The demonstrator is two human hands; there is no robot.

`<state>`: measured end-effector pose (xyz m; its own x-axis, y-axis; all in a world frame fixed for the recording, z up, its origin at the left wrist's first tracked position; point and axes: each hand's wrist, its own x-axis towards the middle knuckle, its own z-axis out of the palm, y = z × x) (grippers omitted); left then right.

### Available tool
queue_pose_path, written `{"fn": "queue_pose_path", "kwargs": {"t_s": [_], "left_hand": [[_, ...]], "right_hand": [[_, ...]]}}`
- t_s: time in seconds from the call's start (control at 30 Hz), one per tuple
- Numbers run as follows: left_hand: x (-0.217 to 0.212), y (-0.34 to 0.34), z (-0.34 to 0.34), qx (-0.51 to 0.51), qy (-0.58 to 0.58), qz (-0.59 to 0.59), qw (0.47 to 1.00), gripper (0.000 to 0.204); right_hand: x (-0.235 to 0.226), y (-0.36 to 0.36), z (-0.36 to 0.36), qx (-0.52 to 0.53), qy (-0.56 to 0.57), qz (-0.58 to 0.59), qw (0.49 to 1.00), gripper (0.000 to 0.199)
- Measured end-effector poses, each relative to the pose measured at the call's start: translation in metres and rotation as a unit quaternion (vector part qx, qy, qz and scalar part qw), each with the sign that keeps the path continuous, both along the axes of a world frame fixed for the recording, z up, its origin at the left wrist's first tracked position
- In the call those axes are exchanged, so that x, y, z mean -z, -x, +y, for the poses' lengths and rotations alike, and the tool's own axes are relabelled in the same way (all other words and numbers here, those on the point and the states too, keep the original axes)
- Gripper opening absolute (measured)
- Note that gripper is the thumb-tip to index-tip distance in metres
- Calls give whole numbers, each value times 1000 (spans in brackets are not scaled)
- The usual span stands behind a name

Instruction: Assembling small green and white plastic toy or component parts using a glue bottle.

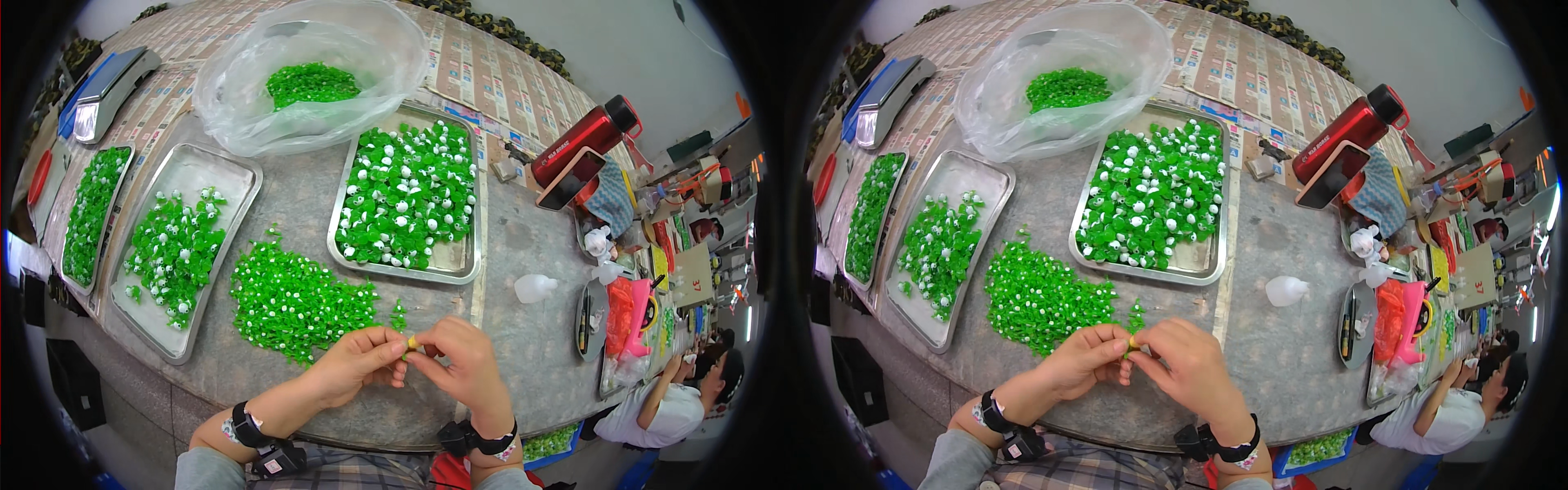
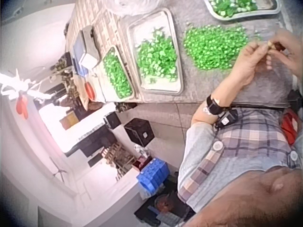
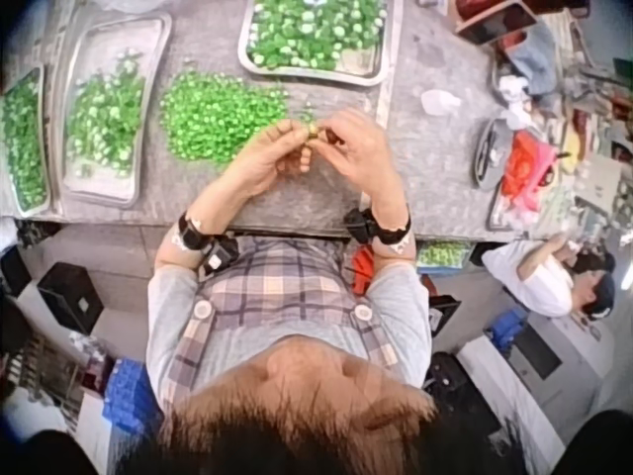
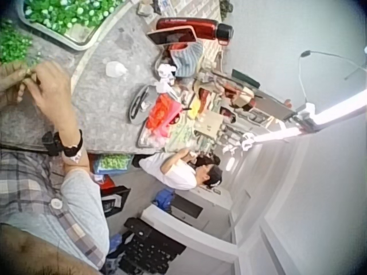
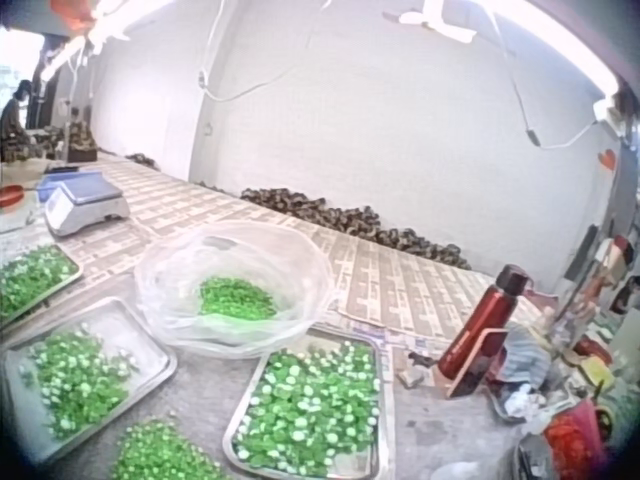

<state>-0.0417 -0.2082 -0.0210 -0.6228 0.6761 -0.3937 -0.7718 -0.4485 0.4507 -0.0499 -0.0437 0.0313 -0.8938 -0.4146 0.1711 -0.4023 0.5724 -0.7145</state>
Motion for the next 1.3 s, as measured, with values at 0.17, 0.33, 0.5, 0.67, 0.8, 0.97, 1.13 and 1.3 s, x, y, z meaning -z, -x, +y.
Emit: {"fn": "queue_pose_path", "kwargs": {"t_s": [0.17,0.33,0.5,0.67,0.8,0.97,1.13,1.3], "left_hand": [[-6,0,-1,-70,41,41,996,10],[-7,1,-3,-92,31,43,994,11],[-8,0,-5,-82,37,46,995,15],[-7,2,-2,-77,66,47,994,18],[-7,1,-5,-107,70,28,991,15],[-5,1,-7,-140,7,24,990,9],[-5,3,-7,-128,7,21,992,8],[-5,2,-7,-127,7,19,992,9]], "right_hand": [[5,-8,64,370,207,149,894,16],[22,11,129,524,167,208,809,19],[63,20,146,457,-50,69,885,38],[40,18,118,407,168,4,898,47],[-8,1,63,317,317,31,893,44],[-20,-18,41,280,314,32,907,62],[-24,-15,14,308,346,87,882,62],[-19,-20,3,288,293,80,908,64]]}}
